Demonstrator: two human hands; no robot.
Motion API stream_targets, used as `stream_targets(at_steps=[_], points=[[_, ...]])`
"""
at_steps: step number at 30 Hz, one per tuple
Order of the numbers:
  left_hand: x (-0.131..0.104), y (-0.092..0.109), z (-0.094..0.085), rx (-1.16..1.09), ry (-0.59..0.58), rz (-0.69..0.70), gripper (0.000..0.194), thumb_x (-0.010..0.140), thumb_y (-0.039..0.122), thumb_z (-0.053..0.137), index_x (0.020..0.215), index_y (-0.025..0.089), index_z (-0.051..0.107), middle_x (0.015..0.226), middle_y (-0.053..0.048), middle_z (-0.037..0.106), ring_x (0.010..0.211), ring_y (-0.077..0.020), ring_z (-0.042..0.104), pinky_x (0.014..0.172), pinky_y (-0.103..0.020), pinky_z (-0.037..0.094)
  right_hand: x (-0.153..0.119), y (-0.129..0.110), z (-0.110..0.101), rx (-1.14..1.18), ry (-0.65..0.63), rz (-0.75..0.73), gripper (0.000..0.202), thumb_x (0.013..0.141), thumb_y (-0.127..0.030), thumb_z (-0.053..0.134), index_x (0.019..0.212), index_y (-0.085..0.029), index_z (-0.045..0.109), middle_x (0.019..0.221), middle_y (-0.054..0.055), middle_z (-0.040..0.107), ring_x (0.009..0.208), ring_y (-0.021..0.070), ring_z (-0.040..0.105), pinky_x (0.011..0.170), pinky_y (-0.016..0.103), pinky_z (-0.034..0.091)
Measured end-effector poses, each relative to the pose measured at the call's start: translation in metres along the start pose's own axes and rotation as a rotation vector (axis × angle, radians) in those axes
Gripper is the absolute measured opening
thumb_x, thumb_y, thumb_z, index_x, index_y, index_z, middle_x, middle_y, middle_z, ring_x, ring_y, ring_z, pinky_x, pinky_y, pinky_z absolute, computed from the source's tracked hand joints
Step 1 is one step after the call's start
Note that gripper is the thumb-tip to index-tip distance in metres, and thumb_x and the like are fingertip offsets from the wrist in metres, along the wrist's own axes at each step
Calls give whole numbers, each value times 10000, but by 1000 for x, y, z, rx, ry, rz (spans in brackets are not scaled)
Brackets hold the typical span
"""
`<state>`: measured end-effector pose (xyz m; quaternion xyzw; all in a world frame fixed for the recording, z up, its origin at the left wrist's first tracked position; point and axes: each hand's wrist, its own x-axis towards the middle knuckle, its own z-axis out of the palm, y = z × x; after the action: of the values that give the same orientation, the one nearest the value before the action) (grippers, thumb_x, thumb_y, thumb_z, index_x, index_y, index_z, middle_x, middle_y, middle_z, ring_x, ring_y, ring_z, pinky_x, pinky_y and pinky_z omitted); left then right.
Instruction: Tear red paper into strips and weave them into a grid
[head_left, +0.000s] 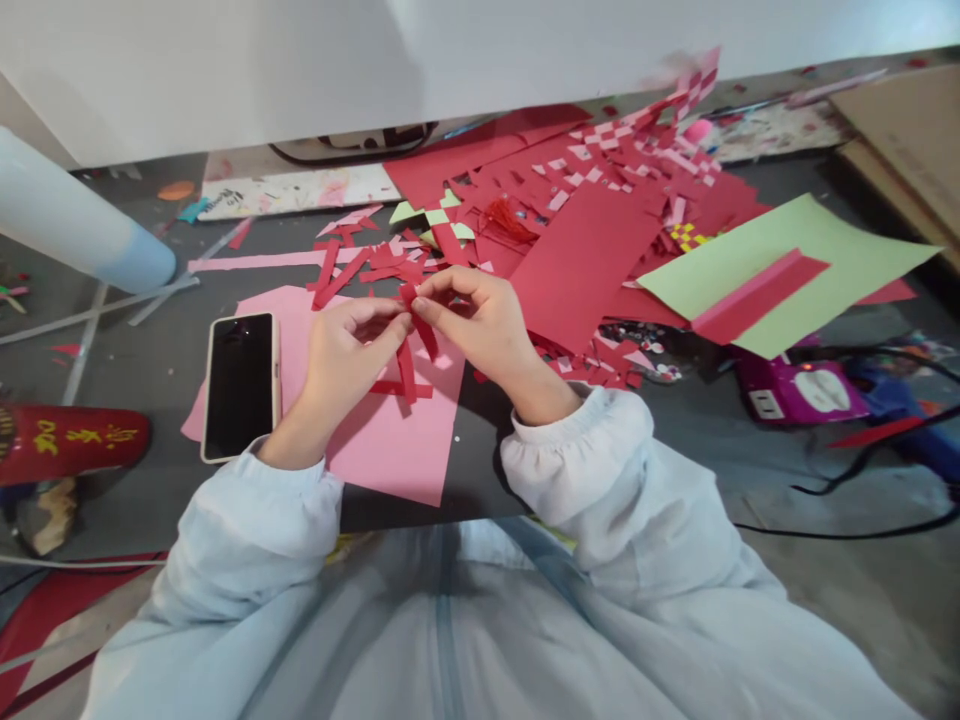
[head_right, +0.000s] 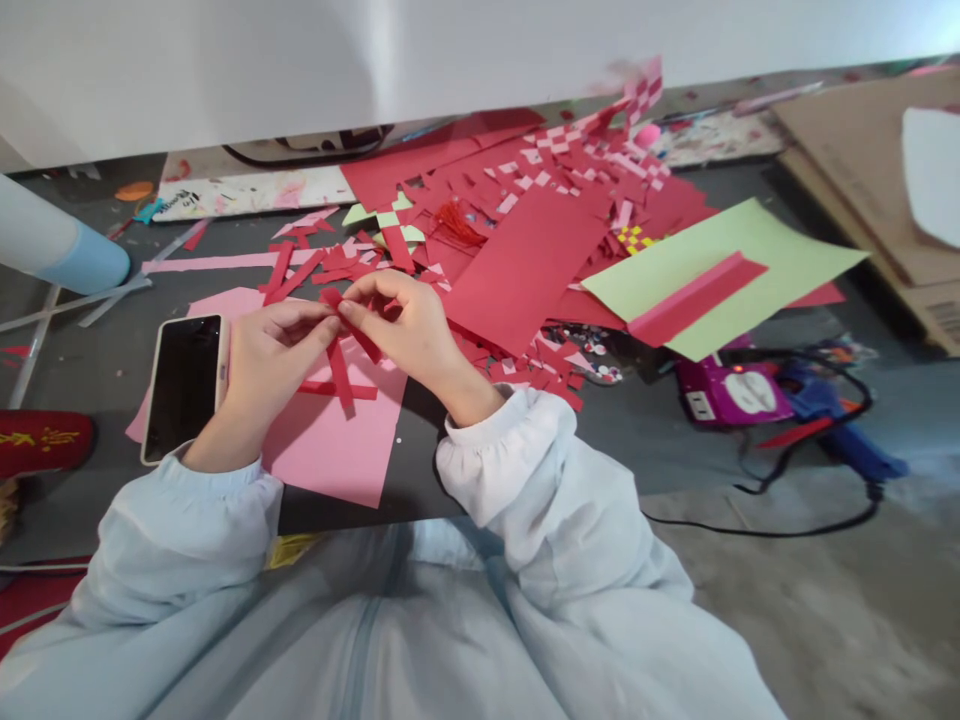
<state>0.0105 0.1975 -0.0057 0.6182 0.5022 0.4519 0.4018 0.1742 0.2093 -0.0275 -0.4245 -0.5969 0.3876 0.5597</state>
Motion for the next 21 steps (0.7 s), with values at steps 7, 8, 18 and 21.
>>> stream_targets(at_steps=[7,8,18,21], points=[[-2,-1,-2,-107,-31,12,167,826,185,662,946,171,776,972,-62,796,893,-183,761,884,-319,619,4,3,-6,71,14,88,367,794,-552,725,806,-208,599,728,-21,610,651,103,580,621,262,479],[-2,0,-2,-105,-27,18,165,831,184,655,945,172,773,969,-61,795,893,-183,761,889,-325,620,4,3,-7,78,32,86,400,786,-593,720,820,-213,598,742,-19,613,668,108,588,639,269,487],[2,-5,-3,-130,-14,82,414,814,196,707,1214,261,624,1096,-34,714,918,-211,767,823,-346,631,7,3,-11,175,123,93,435,741,-646,748,828,-250,588,677,-41,585,554,106,563,567,290,497],[5,-12,-4,-117,-24,83,541,800,238,746,1300,285,547,995,-24,712,953,-247,764,840,-390,628,5,0,-9,171,90,80,427,754,-644,739,824,-252,585,635,-51,549,519,98,525,520,278,463]])
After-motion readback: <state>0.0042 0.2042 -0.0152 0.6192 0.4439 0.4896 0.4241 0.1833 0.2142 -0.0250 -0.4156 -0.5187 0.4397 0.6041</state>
